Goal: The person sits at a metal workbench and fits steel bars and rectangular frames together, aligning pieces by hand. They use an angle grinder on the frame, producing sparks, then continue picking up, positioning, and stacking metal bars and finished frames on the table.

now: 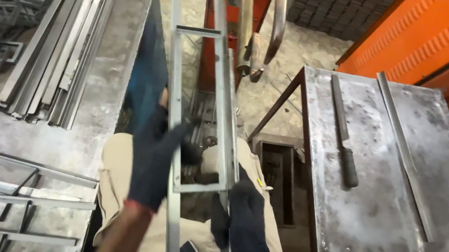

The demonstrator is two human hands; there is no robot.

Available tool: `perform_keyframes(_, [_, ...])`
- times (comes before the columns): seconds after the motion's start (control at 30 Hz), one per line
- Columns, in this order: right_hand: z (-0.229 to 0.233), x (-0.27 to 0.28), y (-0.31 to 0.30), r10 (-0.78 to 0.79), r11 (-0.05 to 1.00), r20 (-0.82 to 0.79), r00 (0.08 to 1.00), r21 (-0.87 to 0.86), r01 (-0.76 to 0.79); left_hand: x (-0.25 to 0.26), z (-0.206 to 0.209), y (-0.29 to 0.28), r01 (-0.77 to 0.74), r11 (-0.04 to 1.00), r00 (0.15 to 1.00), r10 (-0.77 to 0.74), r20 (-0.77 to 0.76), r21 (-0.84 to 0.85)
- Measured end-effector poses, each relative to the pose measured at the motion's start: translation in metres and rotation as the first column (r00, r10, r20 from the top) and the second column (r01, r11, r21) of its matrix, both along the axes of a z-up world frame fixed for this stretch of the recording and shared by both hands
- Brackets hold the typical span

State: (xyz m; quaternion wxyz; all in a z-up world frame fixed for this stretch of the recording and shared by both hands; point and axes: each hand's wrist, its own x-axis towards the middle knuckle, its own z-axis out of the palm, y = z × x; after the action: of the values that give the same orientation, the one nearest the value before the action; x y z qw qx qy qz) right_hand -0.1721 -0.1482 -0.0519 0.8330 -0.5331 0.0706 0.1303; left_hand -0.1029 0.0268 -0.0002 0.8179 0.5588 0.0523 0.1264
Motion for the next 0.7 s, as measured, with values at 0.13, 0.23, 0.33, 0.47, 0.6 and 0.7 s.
perform_keyframes(0.13, [0.023, -0.026, -0.008, -0.075, 0.996, -0.021, 0.997, -0.046, 0.074, -0.014, 0.0, -0.021, 0.05, 0.999, 0.998, -0.05, -0.028, -0.002])
perform_keyframes(0.23, [0.011, -0.032, -0.019, -0.15, 0.98, -0.114, 0.982, -0.15, 0.132, -0.007, -0.003, -0.031, 0.134, 0.991, 0.99, -0.135, -0.032, -0.011])
perform_keyframes(0.33, [0.019, -0.02, -0.023, -0.172, 0.982, 0.094, 0.981, -0.067, 0.179, 0.01, 0.002, -0.038, 0.183, 0.983, 0.983, -0.183, -0.018, -0.032])
perform_keyframes(0.47, [0.044, 0.012, -0.02, -0.127, 0.986, 0.081, 0.989, -0.103, 0.135, 0.041, 0.0, -0.039, 0.183, 0.983, 0.982, -0.183, -0.055, -0.005])
perform_keyframes(0.6, [0.049, 0.025, -0.019, -0.097, 0.97, 0.141, 0.985, -0.207, 0.125, 0.056, -0.013, -0.038, 0.193, 0.981, 0.98, -0.193, -0.047, 0.0])
perform_keyframes(0.7, [0.041, 0.028, -0.016, -0.141, 0.976, 0.031, 0.99, -0.161, 0.144, 0.055, 0.004, -0.037, 0.184, 0.983, 0.98, -0.183, -0.072, 0.008])
